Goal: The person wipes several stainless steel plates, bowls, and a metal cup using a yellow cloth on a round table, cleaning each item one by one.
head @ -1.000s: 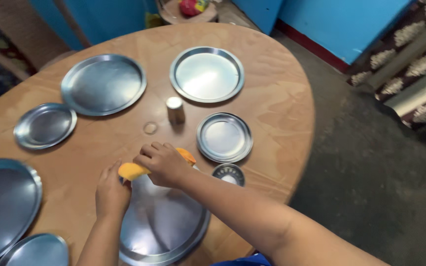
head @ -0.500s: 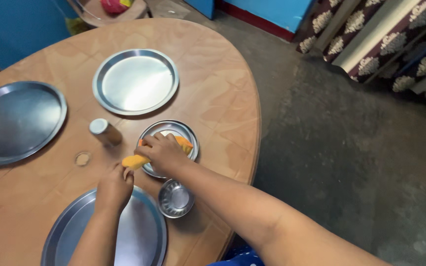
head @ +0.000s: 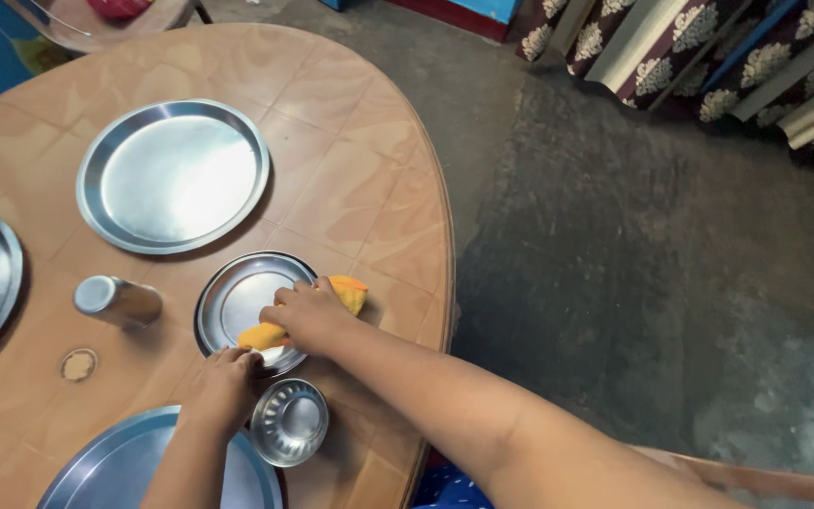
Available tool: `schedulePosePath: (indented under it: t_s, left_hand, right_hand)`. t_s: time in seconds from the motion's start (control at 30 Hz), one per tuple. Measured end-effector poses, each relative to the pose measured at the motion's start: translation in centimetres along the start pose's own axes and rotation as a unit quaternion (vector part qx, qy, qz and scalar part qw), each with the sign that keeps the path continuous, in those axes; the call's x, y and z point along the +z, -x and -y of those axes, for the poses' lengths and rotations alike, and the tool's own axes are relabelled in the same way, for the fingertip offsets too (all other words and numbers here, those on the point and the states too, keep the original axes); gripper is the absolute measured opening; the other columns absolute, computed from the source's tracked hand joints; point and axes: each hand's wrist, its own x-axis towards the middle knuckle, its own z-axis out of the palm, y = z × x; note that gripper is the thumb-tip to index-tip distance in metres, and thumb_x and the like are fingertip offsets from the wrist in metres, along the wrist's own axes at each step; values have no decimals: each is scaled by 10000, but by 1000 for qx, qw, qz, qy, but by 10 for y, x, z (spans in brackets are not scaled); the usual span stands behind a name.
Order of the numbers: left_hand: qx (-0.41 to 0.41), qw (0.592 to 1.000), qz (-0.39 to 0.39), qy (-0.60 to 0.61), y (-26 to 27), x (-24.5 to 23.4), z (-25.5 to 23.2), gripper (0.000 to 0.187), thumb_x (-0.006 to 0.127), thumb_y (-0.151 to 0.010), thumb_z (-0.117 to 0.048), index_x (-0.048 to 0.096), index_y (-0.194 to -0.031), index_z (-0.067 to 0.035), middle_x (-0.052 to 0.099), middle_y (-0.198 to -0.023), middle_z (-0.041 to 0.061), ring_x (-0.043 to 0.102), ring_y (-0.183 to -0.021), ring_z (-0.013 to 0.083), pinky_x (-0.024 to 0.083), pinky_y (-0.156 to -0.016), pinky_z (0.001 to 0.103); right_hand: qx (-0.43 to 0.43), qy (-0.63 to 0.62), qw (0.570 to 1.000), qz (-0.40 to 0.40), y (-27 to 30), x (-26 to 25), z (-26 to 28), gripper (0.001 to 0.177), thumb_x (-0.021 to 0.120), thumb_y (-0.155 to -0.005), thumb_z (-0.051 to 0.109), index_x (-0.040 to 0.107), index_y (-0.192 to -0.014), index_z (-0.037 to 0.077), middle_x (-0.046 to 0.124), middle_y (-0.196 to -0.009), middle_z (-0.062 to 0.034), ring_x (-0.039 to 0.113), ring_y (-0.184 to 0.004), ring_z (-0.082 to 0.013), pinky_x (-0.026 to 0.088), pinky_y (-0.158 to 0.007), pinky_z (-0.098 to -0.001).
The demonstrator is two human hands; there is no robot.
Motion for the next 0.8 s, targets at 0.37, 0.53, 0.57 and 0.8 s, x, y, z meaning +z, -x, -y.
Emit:
schedulePosePath:
  t_s: [0.37,0.53,0.57,0.8]
  left_hand:
    - [9,998,26,52,2,-9,-10,244,704,-845,-233,769,-1077,-192,725,-1128,2,664,-1080,255,544,-918,414]
    - [34,999,9,39,7,-7,-7,187,670,-854,-243,767,-996,-171,740,-1000,14,673,-1022,251,553,-888,417]
    - [26,999,18,34,7,-5,-6,196,675,-869,-290,765,-998,-172,741,-997,20,671,-1022,257,548,-896,420]
    - [-29,997,-70,23,3,11,7,377,775,-768,-267,737,-1124,-147,687,-1202,48,629,-1144,274,533,-953,415]
  right_hand:
    - [12,-13,998,63,-3,2,-7,459,794,-792,383,657,-1224,311,623,-1295,-5,541,-1255,-252,346,-1045,-571]
    - [7,10,997,76,-5,5,-8,458,782,-803,303,657,-1243,317,625,-1302,-7,540,-1267,-240,322,-1088,-573]
    - [10,5,996,84,-5,6,-8,463,774,-807,276,654,-1252,315,624,-1305,-9,538,-1273,-239,323,-1091,-567]
    - [2,18,997,78,-2,10,-4,451,732,-812,203,658,-1247,297,612,-1327,-18,530,-1287,-244,308,-1108,-580]
